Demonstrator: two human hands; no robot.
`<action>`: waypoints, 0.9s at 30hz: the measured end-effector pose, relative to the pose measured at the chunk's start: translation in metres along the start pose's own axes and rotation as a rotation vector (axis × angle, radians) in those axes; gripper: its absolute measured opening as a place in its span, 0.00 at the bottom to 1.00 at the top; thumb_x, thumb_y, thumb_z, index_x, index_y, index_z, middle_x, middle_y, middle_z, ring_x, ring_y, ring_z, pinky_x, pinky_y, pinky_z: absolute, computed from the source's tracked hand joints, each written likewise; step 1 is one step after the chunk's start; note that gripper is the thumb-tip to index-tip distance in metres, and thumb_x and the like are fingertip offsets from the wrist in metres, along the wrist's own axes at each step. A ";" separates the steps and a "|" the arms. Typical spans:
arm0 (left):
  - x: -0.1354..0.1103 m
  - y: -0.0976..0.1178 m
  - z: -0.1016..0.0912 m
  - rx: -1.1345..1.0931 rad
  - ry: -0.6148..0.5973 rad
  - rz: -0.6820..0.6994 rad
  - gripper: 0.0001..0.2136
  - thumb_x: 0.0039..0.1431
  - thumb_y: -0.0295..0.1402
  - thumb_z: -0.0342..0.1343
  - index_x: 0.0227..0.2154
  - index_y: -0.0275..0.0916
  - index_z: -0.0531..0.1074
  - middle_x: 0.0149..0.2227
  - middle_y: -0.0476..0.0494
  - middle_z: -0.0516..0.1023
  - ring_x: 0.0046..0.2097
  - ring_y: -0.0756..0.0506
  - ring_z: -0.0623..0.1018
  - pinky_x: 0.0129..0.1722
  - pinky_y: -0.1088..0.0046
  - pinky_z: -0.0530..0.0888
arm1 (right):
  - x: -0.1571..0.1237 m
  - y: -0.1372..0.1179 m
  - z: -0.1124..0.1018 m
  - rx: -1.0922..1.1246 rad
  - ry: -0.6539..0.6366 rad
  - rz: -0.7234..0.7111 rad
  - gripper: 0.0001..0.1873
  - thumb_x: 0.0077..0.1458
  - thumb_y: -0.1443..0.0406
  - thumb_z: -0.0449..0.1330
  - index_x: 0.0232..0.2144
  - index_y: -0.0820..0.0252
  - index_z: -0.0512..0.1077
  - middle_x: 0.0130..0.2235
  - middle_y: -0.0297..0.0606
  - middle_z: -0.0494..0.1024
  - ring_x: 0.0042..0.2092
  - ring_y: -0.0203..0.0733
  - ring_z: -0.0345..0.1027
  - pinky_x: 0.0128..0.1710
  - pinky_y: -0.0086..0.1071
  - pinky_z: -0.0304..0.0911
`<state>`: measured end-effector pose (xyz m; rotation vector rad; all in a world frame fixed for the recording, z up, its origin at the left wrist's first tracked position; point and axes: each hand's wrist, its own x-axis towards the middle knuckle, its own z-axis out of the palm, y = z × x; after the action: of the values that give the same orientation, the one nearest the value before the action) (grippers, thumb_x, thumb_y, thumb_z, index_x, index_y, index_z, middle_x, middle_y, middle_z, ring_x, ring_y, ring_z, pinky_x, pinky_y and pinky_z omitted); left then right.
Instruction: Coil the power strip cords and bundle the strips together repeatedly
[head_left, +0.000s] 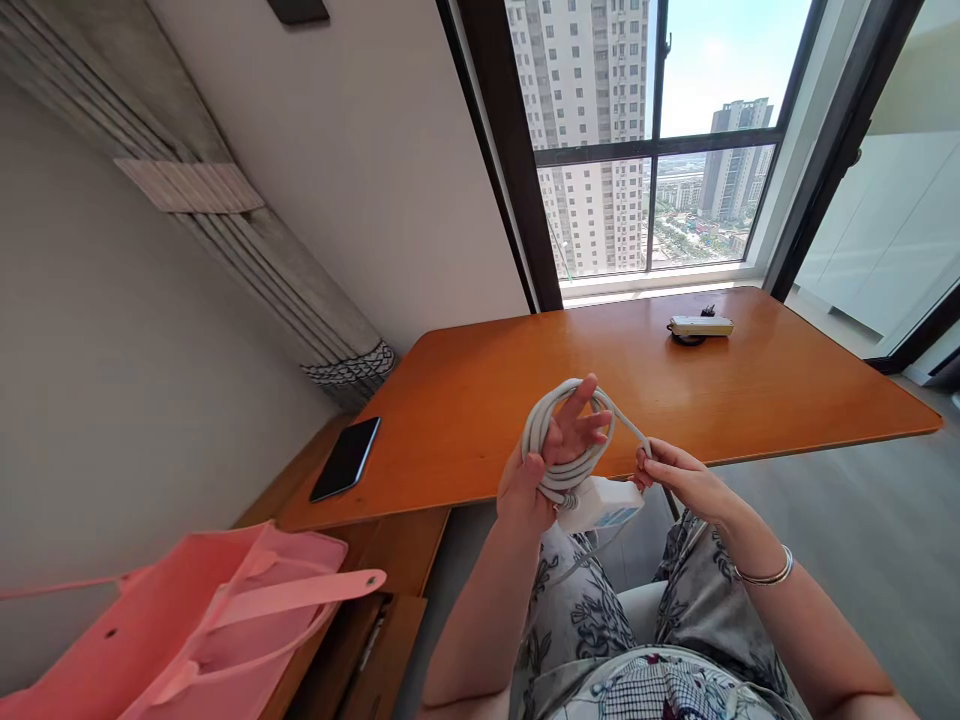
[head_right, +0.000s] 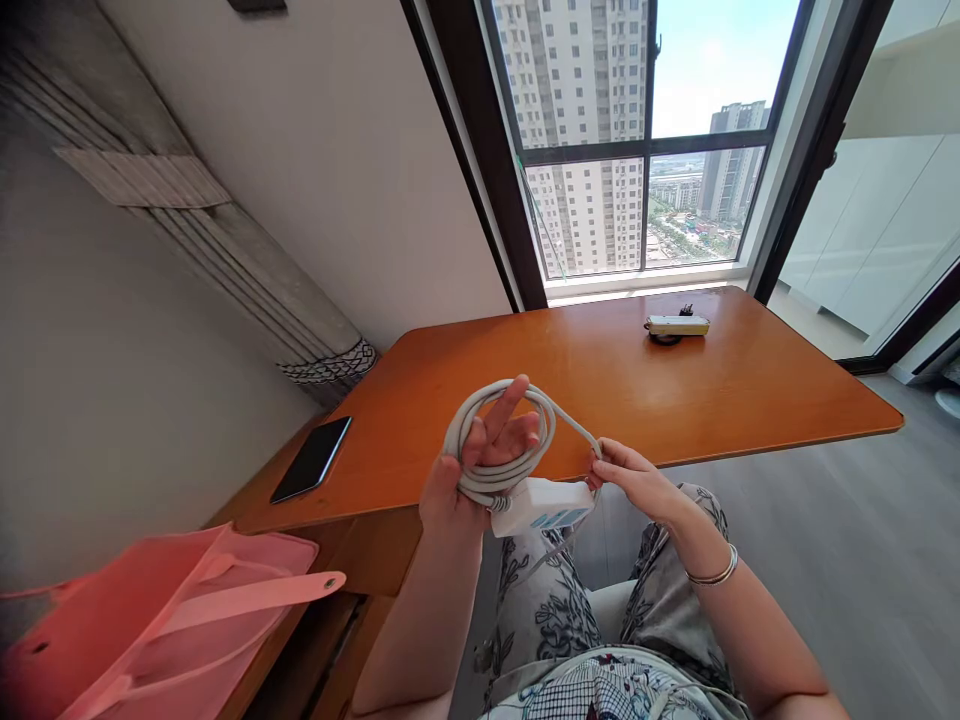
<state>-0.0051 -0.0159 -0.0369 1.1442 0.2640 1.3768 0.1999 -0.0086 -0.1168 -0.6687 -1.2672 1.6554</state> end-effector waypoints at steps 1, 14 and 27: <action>0.000 0.001 0.000 -0.002 -0.004 -0.019 0.21 0.51 0.50 0.65 0.22 0.39 0.66 0.63 0.40 0.71 0.57 0.33 0.76 0.51 0.56 0.77 | 0.001 0.002 0.000 0.023 0.032 -0.004 0.20 0.55 0.49 0.66 0.32 0.58 0.67 0.27 0.28 0.63 0.29 0.33 0.57 0.35 0.31 0.58; 0.004 0.018 0.017 0.019 0.292 0.232 0.21 0.49 0.53 0.65 0.24 0.41 0.67 0.67 0.52 0.64 0.71 0.33 0.55 0.66 0.50 0.65 | -0.002 0.072 0.019 -0.193 -0.054 -0.007 0.24 0.53 0.44 0.63 0.32 0.58 0.71 0.31 0.35 0.73 0.36 0.39 0.65 0.41 0.36 0.65; 0.013 0.015 -0.004 0.103 0.307 0.317 0.19 0.46 0.47 0.70 0.22 0.40 0.68 0.67 0.50 0.65 0.69 0.32 0.61 0.66 0.57 0.65 | -0.025 -0.015 -0.024 -1.301 0.325 -0.523 0.15 0.66 0.62 0.52 0.45 0.58 0.77 0.28 0.37 0.74 0.28 0.36 0.66 0.29 0.30 0.57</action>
<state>-0.0139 -0.0063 -0.0215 1.0877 0.3884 1.8418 0.2357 -0.0194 -0.1127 -1.1375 -1.9651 0.1216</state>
